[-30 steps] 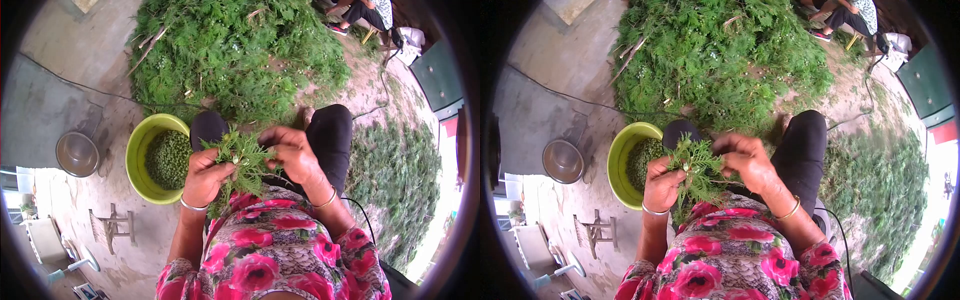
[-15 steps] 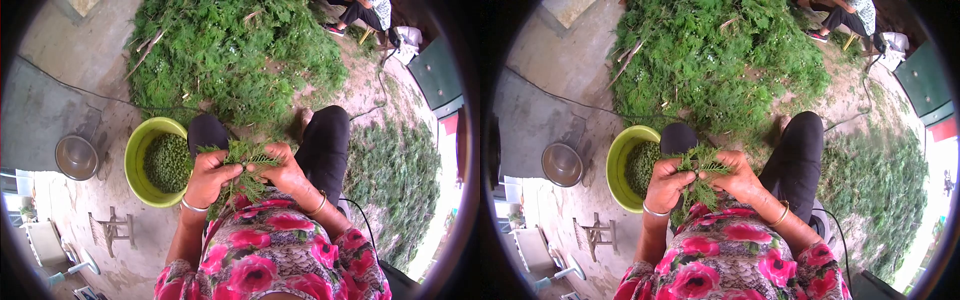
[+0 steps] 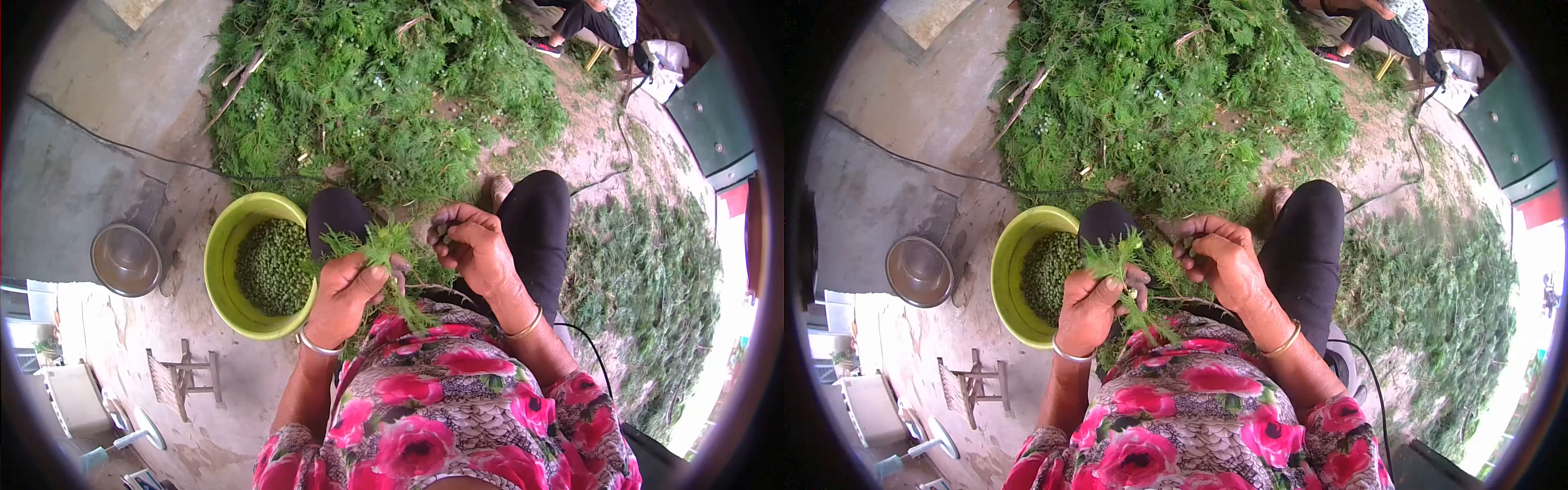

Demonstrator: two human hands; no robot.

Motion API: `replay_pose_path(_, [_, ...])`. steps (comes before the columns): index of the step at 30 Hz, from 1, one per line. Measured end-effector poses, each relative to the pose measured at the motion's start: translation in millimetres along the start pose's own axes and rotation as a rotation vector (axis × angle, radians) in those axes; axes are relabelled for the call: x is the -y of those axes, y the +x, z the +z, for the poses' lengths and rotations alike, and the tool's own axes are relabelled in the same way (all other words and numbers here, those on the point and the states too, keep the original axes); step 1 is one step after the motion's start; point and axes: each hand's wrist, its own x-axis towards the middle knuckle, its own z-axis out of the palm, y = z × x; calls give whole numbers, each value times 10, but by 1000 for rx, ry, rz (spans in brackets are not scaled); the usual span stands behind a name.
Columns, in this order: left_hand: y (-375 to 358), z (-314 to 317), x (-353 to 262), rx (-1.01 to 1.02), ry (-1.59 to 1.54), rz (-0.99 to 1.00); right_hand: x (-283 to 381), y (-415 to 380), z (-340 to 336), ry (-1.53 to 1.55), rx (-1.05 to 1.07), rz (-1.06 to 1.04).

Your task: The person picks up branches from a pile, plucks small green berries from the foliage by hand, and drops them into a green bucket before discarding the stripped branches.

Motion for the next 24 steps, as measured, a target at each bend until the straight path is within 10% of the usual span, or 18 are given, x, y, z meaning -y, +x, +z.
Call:
replay_pose_path(13, [15, -14, -44, 124, -2, -109, -68, -29, 98, 0, 279, 239])
replay_pose_path(24, [19, 9, 4, 14, -20, -175, -114, -42, 259, -170, -48, -30])
